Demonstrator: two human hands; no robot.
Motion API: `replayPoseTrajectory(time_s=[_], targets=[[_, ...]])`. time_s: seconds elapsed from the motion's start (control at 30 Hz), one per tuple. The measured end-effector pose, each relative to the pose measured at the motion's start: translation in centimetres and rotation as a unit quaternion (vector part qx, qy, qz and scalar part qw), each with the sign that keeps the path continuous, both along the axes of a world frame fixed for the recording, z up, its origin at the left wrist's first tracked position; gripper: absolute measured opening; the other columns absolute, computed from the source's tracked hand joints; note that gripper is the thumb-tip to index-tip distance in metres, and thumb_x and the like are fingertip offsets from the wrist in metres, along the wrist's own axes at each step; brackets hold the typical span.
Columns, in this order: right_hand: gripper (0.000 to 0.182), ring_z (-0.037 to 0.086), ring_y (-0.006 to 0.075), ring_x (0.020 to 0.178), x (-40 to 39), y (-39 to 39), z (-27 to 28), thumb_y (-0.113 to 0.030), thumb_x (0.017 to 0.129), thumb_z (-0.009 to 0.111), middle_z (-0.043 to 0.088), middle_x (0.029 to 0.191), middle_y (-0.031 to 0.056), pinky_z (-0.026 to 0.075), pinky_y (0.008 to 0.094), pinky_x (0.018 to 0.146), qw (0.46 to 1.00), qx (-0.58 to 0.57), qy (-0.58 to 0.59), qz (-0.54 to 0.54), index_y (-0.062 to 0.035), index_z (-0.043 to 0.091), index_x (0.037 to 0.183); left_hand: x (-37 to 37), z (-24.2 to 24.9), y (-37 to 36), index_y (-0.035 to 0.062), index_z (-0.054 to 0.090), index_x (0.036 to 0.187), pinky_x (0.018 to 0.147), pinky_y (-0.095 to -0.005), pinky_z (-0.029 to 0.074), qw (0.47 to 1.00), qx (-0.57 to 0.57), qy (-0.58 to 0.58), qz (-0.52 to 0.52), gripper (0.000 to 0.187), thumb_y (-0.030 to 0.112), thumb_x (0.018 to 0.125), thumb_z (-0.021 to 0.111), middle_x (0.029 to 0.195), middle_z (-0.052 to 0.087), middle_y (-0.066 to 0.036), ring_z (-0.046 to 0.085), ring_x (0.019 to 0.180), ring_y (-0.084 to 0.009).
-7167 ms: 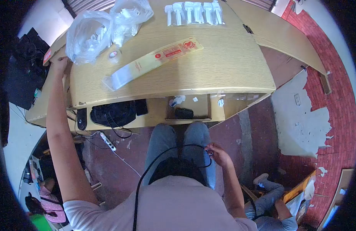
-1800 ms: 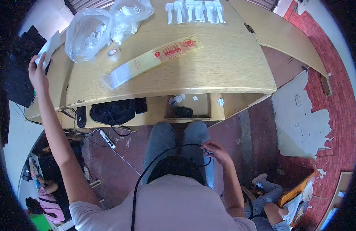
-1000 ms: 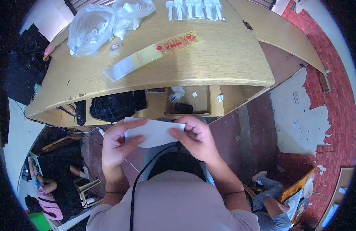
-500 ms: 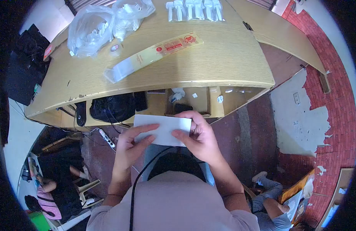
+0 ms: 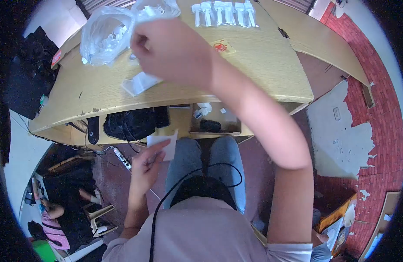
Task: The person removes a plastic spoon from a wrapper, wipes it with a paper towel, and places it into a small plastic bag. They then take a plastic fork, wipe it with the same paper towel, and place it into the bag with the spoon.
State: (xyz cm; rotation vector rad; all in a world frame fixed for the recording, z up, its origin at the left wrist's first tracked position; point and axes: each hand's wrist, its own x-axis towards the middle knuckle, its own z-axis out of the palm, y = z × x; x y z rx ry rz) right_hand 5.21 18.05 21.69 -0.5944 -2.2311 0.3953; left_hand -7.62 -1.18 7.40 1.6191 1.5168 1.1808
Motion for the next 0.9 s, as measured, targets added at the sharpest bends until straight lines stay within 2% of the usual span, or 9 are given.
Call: replayPoseTrajectory(time_s=[0.03,0.07,0.1,0.2,0.27,0.37,0.6,0.67,0.9], targets=[[0.015,0.063,0.0221,0.08,-2.6,2.3,0.7,-0.013,0.082,0.058,0.065,0.086,0.0099,0.049,0.0339,0.07,0.999,0.019,-0.037,-0.008,-0.0075,0.064,0.094,0.0,0.0,-0.2,0.0046,0.062,0.11,0.071,-0.0298,0.048,0.999,-0.026,0.015,-0.018,0.029,-0.002,0.082,0.056,0.096,0.065,-0.016,0.064,0.08,-0.0235],[0.015,0.064,0.0283,0.064,-5.4,4.3,1.3,-0.015,0.076,0.052,0.062,0.065,0.015,0.05,0.0368,0.059,0.998,-0.039,-0.042,-0.002,-0.005,0.063,0.074,0.3,0.0,-0.3,0.0046,0.062,0.11,0.071,-0.0298,0.048,0.999,-0.025,0.015,-0.016,0.029,-0.002,0.082,0.056,0.096,0.065,-0.016,0.064,0.08,-0.0235],[0.016,0.065,0.0268,0.071,-7.6,6.0,2.2,-0.013,0.075,0.051,0.065,0.07,0.014,0.051,0.0367,0.063,0.991,-0.066,-0.113,-0.012,-0.0066,0.065,0.079,0.8,0.0,-0.3,0.0046,0.062,0.11,0.071,-0.0306,0.048,0.999,-0.029,0.016,-0.013,0.028,-0.001,0.083,0.055,0.096,0.065,-0.017,0.064,0.08,-0.0251],[0.02,0.065,0.0272,0.081,-14.6,12.0,0.4,-0.012,0.075,0.052,0.066,0.081,0.0146,0.051,0.0374,0.067,0.991,0.041,-0.126,0.017,-0.0081,0.067,0.086,1.5,-0.2,-0.8,0.0058,0.062,0.11,0.069,-0.0323,0.048,0.999,-0.044,0.016,-0.023,0.028,-0.001,0.084,0.053,0.092,0.064,-0.018,0.063,0.078,-0.028],[0.019,0.063,0.0262,0.085,-16.4,13.1,-0.1,-0.015,0.081,0.055,0.065,0.091,0.0109,0.049,0.0389,0.073,0.953,0.127,-0.273,-0.036,-0.0115,0.066,0.095,2.0,-0.7,-1.2,0.0081,0.062,0.112,0.066,-0.0343,0.047,0.996,-0.064,0.011,-0.055,0.031,-0.001,0.083,0.053,0.085,0.063,-0.019,0.061,0.074,-0.0307],[0.023,0.062,0.0261,0.091,-18.2,14.1,-1.8,-0.011,0.079,0.052,0.066,0.096,0.0092,0.049,0.0403,0.076,0.908,0.233,-0.344,-0.054,-0.0151,0.068,0.096,2.1,-2.2,-1.8,0.0105,0.061,0.114,0.065,-0.0347,0.047,0.996,-0.061,-0.017,-0.061,0.033,-0.001,0.084,0.052,0.084,0.062,-0.019,0.06,0.072,-0.0315],[0.025,0.062,0.0262,0.097,-20.2,15.5,-3.7,-0.013,0.081,0.05,0.065,0.102,0.0068,0.049,0.0409,0.08,0.885,0.247,-0.385,-0.091,-0.0125,0.067,0.098,2.3,-3.1,-1.7,0.0108,0.062,0.114,0.065,-0.032,0.047,0.995,-0.062,-0.03,-0.073,0.032,-0.001,0.085,0.052,0.083,0.062,-0.019,0.06,0.072,-0.0286],[0.031,0.06,0.0244,0.102,-20.1,15.4,-3.4,-0.015,0.086,0.043,0.063,0.112,0.0065,0.048,0.0385,0.085,0.897,0.21,-0.383,-0.071,-0.0099,0.064,0.109,2.3,-3.3,-1.7,0.0106,0.062,0.113,0.065,-0.032,0.047,0.995,-0.062,-0.04,-0.073,0.032,-0.001,0.086,0.052,0.083,0.062,-0.019,0.06,0.071,-0.028],[0.025,0.063,0.0252,0.094,-20.0,16.0,-3.8,-0.011,0.081,0.049,0.065,0.102,0.009,0.051,0.0389,0.076,0.903,0.212,-0.367,-0.074,-0.0086,0.067,0.099,2.3,-3.8,-1.9,0.0095,0.062,0.113,0.066,-0.0321,0.046,0.995,-0.056,-0.05,-0.071,0.03,0.0,0.086,0.052,0.082,0.062,-0.018,0.059,0.071,-0.027]])
